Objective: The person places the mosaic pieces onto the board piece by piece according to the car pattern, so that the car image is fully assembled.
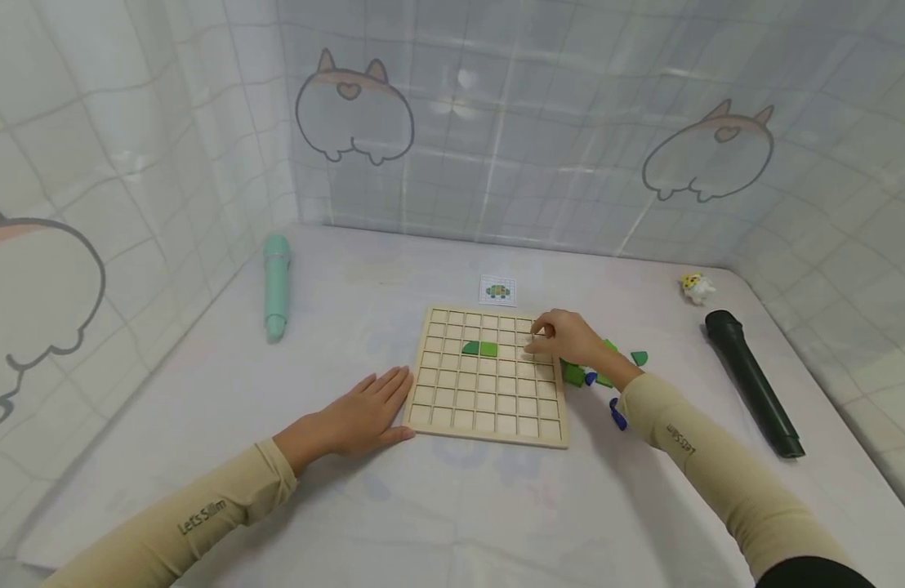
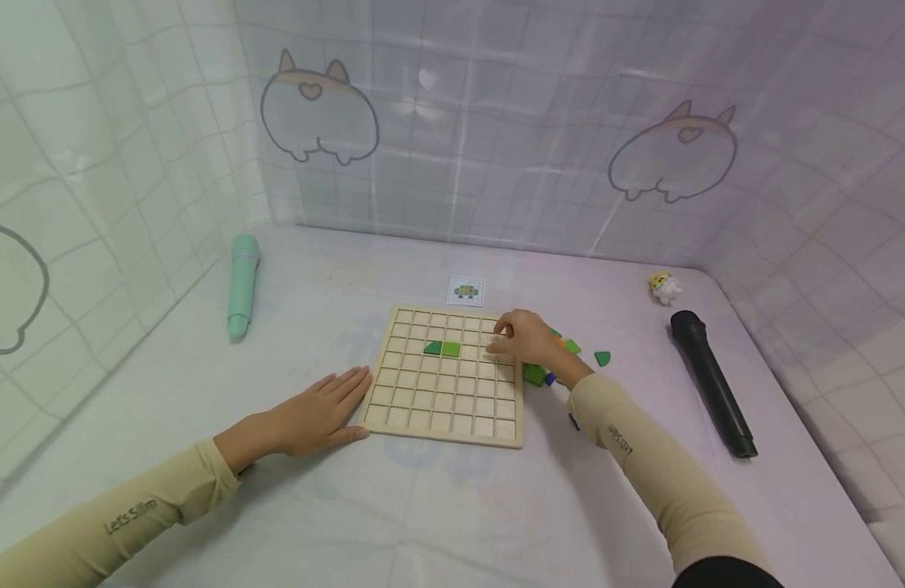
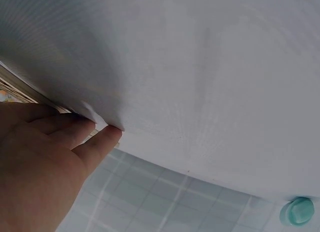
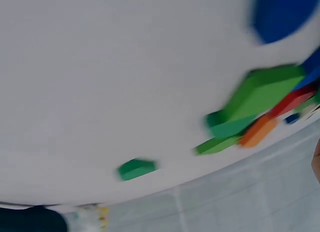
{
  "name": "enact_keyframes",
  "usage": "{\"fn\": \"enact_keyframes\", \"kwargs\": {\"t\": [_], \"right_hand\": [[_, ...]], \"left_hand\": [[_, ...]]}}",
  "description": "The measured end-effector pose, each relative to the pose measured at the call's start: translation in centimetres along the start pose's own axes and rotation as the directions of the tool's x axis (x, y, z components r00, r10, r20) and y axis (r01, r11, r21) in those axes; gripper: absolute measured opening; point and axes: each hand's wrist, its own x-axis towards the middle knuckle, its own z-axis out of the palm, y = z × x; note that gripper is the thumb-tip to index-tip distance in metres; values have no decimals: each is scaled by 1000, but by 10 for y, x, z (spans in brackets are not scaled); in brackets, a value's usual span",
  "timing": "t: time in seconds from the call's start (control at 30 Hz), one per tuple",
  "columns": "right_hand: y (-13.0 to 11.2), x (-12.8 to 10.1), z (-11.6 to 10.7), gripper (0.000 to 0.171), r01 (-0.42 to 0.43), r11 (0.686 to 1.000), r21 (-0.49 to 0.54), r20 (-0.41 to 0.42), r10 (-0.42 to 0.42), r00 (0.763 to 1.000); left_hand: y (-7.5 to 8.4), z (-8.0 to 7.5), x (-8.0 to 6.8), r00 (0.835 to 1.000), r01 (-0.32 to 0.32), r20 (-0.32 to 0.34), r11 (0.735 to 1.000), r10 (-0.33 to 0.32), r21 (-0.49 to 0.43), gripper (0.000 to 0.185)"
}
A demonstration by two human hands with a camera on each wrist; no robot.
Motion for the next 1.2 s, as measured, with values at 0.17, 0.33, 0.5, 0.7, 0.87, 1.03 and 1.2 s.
{"fn": "enact_keyframes", "kwargs": {"t": [0.17, 0.33, 0.5, 0.7, 0.87, 1.03, 1.2], "right_hand": [[19, -14, -14, 38, -51, 999, -12, -26, 51, 998], [43, -31, -25, 40, -96, 993, -62, -71, 91, 993], [63, -51, -40, 43, -171, 981, -87, -93, 163, 982], [85, -76, -51, 45, -215, 970, -112, -114, 203, 973], [99, -91, -55, 49, -279, 957, -86, -111, 269, 957], [108, -100, -55, 55, -342, 937, -71, -83, 337, 938], [111, -103, -52, 53, -339, 936, -92, -96, 331, 939]], "left_hand": [[2, -5, -2, 1000, 2, 5, 1000, -2, -15, 75], [2, -4, -1, 1000, -3, 4, 1000, 3, -11, 74], [1, 0, 0, 1000, 4, 5, 1000, -4, -7, 75], [-3, 5, 2, 1000, 11, 17, 1000, -11, 2, 77], [-5, 7, 4, 1000, 9, 8, 1000, -9, 10, 78], [-5, 5, 4, 1000, 2, -1, 1000, -2, -8, 76], [-5, 5, 2, 1000, 3, -2, 1000, -3, -20, 76]]}}
